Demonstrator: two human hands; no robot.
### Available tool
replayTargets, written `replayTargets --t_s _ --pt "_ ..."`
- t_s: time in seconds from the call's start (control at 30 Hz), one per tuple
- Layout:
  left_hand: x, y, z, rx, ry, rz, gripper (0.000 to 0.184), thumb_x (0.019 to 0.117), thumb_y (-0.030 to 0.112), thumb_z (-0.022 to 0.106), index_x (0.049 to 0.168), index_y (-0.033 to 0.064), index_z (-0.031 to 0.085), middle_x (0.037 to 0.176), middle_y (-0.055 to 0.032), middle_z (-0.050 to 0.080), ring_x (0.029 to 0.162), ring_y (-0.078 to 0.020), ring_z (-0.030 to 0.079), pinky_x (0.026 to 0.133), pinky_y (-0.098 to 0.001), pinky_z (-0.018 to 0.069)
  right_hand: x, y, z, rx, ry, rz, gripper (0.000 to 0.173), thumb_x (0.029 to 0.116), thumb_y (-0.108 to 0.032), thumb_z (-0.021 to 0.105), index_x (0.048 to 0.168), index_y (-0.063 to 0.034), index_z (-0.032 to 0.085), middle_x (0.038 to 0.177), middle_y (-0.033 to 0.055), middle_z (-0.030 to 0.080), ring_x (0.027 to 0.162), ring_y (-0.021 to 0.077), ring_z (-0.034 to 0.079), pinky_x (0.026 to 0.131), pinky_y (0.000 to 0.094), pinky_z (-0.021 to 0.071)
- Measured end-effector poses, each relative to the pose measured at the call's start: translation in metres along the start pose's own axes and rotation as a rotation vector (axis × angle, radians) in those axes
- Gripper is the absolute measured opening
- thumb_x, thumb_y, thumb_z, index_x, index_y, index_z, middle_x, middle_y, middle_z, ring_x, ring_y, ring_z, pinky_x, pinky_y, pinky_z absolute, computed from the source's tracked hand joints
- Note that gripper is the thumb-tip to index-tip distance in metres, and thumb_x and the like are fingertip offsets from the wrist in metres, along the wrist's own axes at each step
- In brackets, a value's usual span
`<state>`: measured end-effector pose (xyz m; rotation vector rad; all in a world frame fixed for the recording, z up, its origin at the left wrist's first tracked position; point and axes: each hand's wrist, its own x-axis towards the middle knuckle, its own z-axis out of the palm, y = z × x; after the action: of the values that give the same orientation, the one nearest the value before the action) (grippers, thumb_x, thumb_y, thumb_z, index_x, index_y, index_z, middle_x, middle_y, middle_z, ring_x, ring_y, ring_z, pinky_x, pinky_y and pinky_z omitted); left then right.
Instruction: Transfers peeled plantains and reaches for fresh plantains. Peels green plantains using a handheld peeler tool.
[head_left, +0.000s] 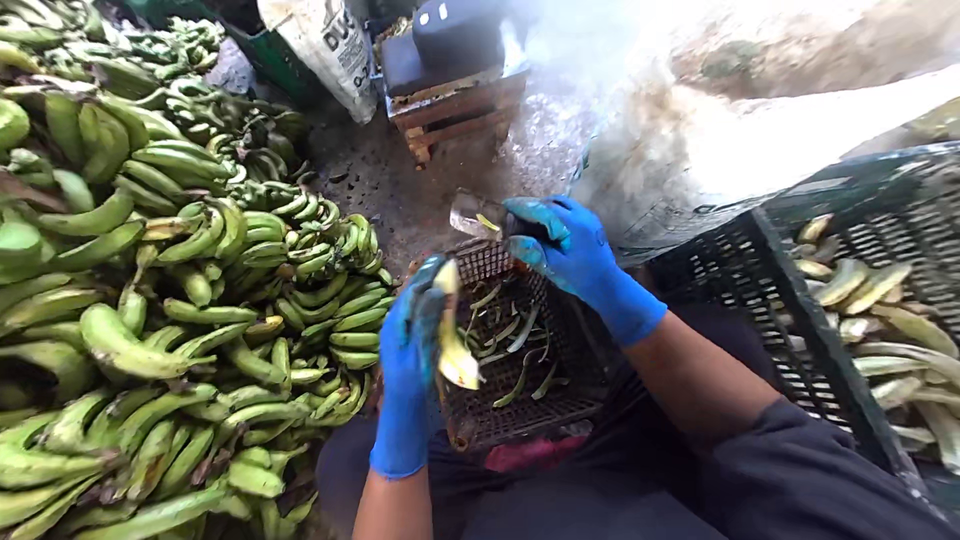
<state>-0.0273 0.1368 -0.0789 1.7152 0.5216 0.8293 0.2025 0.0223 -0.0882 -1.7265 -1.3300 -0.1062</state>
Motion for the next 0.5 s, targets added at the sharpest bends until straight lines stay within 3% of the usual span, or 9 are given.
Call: replayTargets --t_s 0.07,0.13,0.2,0.27,0.3,0.37,0.43,0.5 --pt "0.008 -0.003 -0.013 -0.183 0.109 -0.067 0.040 0.1083 0.023 0.040 0.142 0.0057 0.053 0.114 -0.0090 0.071 0.088 -0.0208 0.072 0.072 -0.0376 0.0631 -0.005 -0.003 -0.004 0.136 -0.037 -0.030 0.047 0.0951 -0.045 0.064 0.127 -0.0108 0.072 0.116 0.0081 0.074 0.107 0.0214 0.068 0.094 0.0453 0.0545" --pt "0.019 -0.008 -0.029 -0.407 0.178 -0.098 0.039 0.1103 0.030 0.031 0.135 0.0102 0.053 0.095 -0.0065 0.072 0.077 -0.0171 0.072 0.064 -0.0317 0.0620 -0.015 -0.003 -0.002 0.156 -0.291 0.033 0.041 0.0928 -0.044 0.068 0.123 -0.0172 0.075 0.113 0.0073 0.073 0.104 0.0216 0.068 0.091 0.0479 0.0560" --pt "0.027 -0.012 -0.038 -0.679 0.140 -0.088 0.042 0.1068 0.041 0.032 0.127 0.0157 0.058 0.089 -0.0056 0.073 0.077 -0.0176 0.073 0.065 -0.0338 0.0623 -0.019 -0.003 -0.004 0.184 -0.610 0.187 0.037 0.0958 -0.041 0.068 0.127 -0.0204 0.073 0.123 0.0125 0.067 0.111 0.0280 0.064 0.094 0.0535 0.0519" --pt "0.026 -0.020 -0.028 -0.846 0.018 -0.100 0.044 0.1022 0.050 0.047 0.129 0.0177 0.060 0.109 -0.0076 0.072 0.100 -0.0238 0.071 0.085 -0.0452 0.0608 -0.024 -0.010 -0.008 0.527 -0.669 0.278 0.040 0.0971 -0.034 0.066 0.130 -0.0105 0.069 0.136 0.0115 0.062 0.112 0.0193 0.063 0.094 0.0390 0.0537" --pt "0.022 -0.024 -0.012 -0.856 -0.042 -0.119 0.045 0.0990 0.051 0.055 0.129 0.0189 0.062 0.117 -0.0066 0.071 0.107 -0.0234 0.070 0.087 -0.0444 0.0605 -0.029 -0.021 -0.008 0.783 -0.657 0.323 0.040 0.0973 -0.030 0.065 0.129 -0.0051 0.067 0.138 0.0093 0.060 0.103 0.0128 0.065 0.084 0.0301 0.0577" --pt "0.004 -0.033 0.030 -0.758 -0.211 -0.094 0.048 0.0944 0.048 0.065 0.134 0.0207 0.062 0.124 -0.0032 0.070 0.105 -0.0170 0.070 0.084 -0.0350 0.0610 -0.044 -0.052 -0.012 1.042 -0.629 0.394 0.035 0.0994 -0.021 0.060 0.128 -0.0008 0.064 0.130 0.0087 0.063 0.097 0.0111 0.066 0.079 0.0289 0.0588" --pt "-0.004 -0.035 0.055 -0.602 -0.337 -0.018 0.049 0.0958 0.034 0.067 0.141 0.0195 0.055 0.136 0.0004 0.063 0.117 -0.0147 0.064 0.095 -0.0348 0.0568 -0.067 -0.075 -0.028 0.828 -0.479 0.360 0.031 0.0966 -0.020 0.064 0.123 -0.0038 0.071 0.120 0.0076 0.065 0.099 0.0078 0.065 0.085 0.0257 0.0565" --pt "0.009 -0.016 0.047 -0.534 -0.213 -0.105 0.034 0.1051 0.030 0.048 0.136 0.0205 0.057 0.133 0.0050 0.063 0.121 -0.0120 0.060 0.099 -0.0363 0.0534 -0.091 -0.079 -0.066 0.473 -0.274 0.257 0.030 0.0925 -0.023 0.068 0.117 -0.0084 0.076 0.114 0.0046 0.073 0.101 0.0080 0.068 0.090 0.0278 0.0572"
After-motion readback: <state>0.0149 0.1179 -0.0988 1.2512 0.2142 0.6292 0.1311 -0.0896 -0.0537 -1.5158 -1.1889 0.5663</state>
